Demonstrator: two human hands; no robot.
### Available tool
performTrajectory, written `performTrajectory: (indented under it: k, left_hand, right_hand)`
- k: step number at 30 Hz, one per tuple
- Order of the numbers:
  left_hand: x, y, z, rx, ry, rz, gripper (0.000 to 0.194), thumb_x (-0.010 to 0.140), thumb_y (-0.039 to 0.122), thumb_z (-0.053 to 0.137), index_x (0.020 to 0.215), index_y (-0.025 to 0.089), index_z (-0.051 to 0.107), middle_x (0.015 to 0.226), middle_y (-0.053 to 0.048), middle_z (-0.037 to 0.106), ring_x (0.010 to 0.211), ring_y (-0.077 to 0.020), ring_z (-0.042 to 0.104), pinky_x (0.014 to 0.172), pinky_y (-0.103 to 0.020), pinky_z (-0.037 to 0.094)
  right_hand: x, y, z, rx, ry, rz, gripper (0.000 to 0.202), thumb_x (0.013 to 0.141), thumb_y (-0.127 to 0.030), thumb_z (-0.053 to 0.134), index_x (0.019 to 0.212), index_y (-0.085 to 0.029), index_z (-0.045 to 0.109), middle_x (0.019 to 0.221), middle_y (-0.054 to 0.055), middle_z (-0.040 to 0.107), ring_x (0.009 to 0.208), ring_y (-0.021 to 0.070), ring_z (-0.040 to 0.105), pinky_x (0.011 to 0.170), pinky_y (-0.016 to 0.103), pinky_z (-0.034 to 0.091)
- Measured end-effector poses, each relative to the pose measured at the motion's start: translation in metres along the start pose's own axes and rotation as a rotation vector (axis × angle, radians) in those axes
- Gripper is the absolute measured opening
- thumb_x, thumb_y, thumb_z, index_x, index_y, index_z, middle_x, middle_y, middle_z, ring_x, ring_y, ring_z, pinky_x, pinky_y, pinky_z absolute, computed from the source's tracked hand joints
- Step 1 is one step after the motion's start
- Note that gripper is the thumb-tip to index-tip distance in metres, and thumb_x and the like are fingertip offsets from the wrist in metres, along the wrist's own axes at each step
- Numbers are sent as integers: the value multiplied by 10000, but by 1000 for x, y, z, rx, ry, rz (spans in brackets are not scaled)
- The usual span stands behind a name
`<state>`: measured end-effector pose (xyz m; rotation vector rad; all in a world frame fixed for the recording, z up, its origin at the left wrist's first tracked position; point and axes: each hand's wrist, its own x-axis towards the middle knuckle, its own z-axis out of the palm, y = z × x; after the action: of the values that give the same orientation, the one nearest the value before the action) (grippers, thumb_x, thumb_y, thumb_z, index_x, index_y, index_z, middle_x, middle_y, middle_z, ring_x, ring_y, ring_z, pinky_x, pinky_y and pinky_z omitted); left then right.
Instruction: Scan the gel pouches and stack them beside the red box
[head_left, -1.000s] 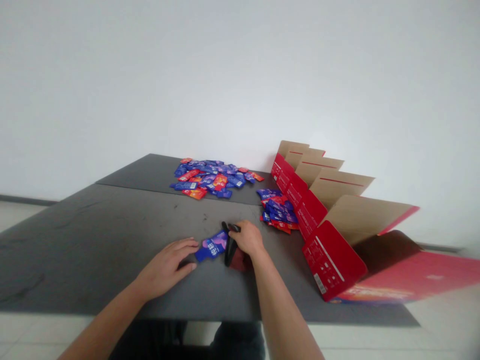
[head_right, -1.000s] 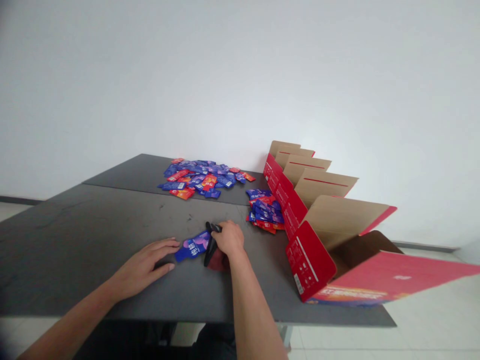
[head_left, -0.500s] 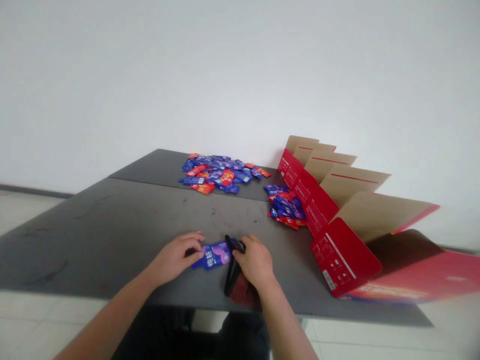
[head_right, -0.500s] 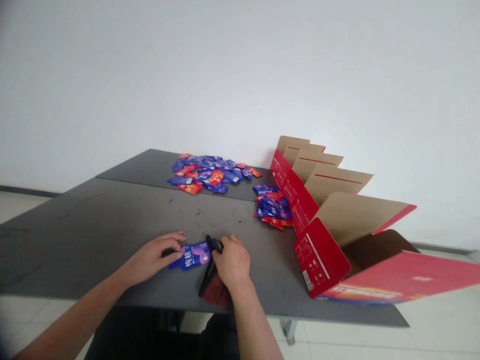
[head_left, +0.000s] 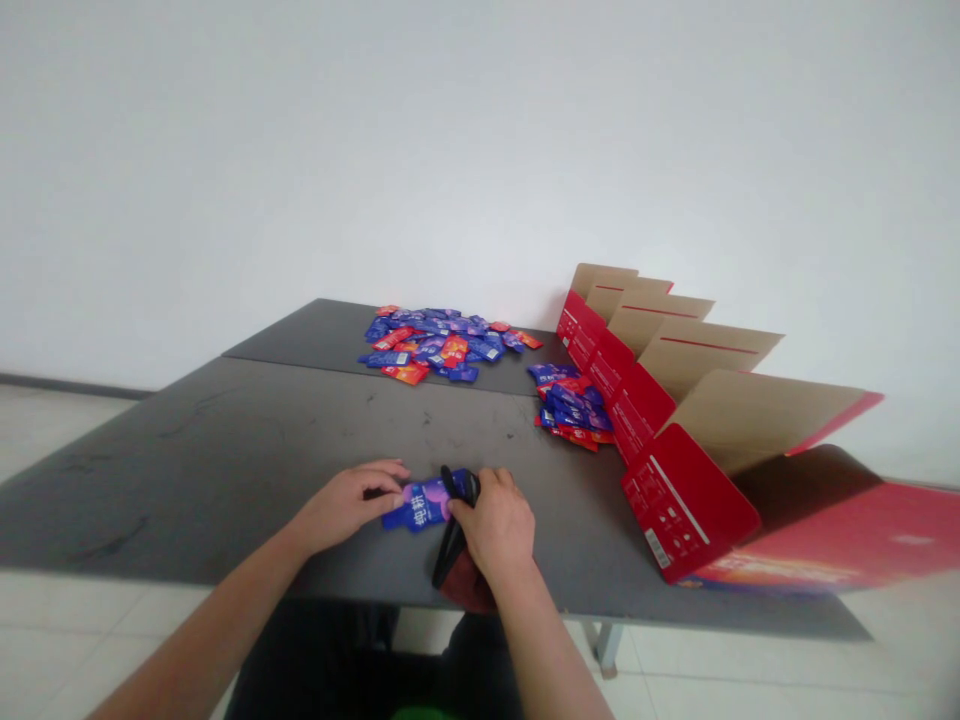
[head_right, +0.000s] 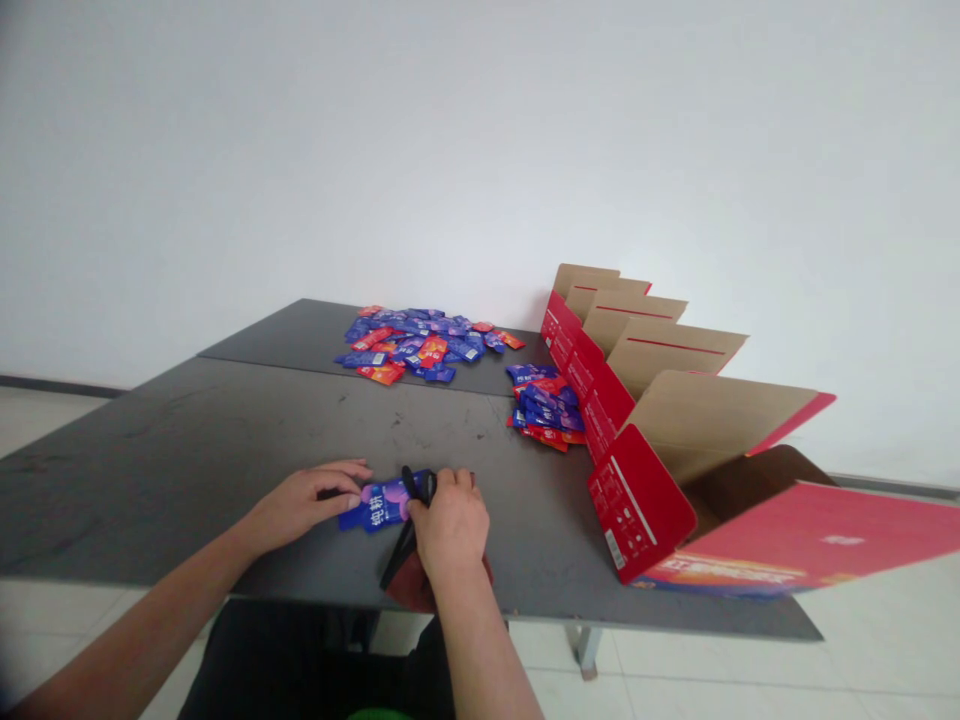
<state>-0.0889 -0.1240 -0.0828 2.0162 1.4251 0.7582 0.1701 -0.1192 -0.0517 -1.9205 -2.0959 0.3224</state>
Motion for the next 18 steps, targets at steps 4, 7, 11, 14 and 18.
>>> performTrajectory:
  k: [4, 7, 11, 14, 18]
  left_hand:
    - [0, 0, -5, -79, 2, -30, 271, 911, 479, 688, 1015, 277, 834, 1299, -63, 749, 1294, -306, 638, 1155, -455, 469]
    - [0, 3, -8, -131, 7, -47, 279, 905, 475, 686, 1033, 266, 821, 1301, -66, 746, 1248, -299, 665, 1120, -439, 493]
    - [-1, 8, -4, -96, 30, -59, 216, 888, 430, 685, 954, 238, 760, 1309, -76, 726, 1202, -292, 677, 1060, -439, 514]
    - [-2, 11, 3, 11, 59, -18, 161, 882, 381, 682, 845, 224, 674, 1278, -86, 721, 1201, -290, 662, 1042, -441, 506]
    - [-3, 11, 10, 69, 79, 22, 161, 908, 374, 664, 842, 229, 643, 1264, -88, 719, 1221, -281, 645, 1055, -435, 490]
  right_hand:
    - [-2, -5, -1, 10, 12, 40, 303, 859, -442, 731, 1069, -235, 656, 1120, 73, 661, 974, 257, 686, 803, 339, 482]
    - [-3, -10, -1, 20, 8, 64, 310, 867, -451, 717, 1077, -231, 657, 1134, 88, 660, 959, 258, 693, 795, 342, 484]
    - [-3, -16, 1, 30, 8, 23, 267, 883, -420, 690, 1059, -222, 660, 1135, 98, 658, 1002, 269, 682, 817, 348, 488]
    - [-4, -18, 2, 20, 3, -15, 222, 886, -377, 672, 1038, -215, 659, 1134, 97, 657, 1018, 278, 676, 831, 358, 490]
    - [-5, -15, 3, 36, -14, -11, 222, 890, -367, 665, 1050, -214, 645, 1123, 90, 651, 959, 260, 686, 799, 352, 487]
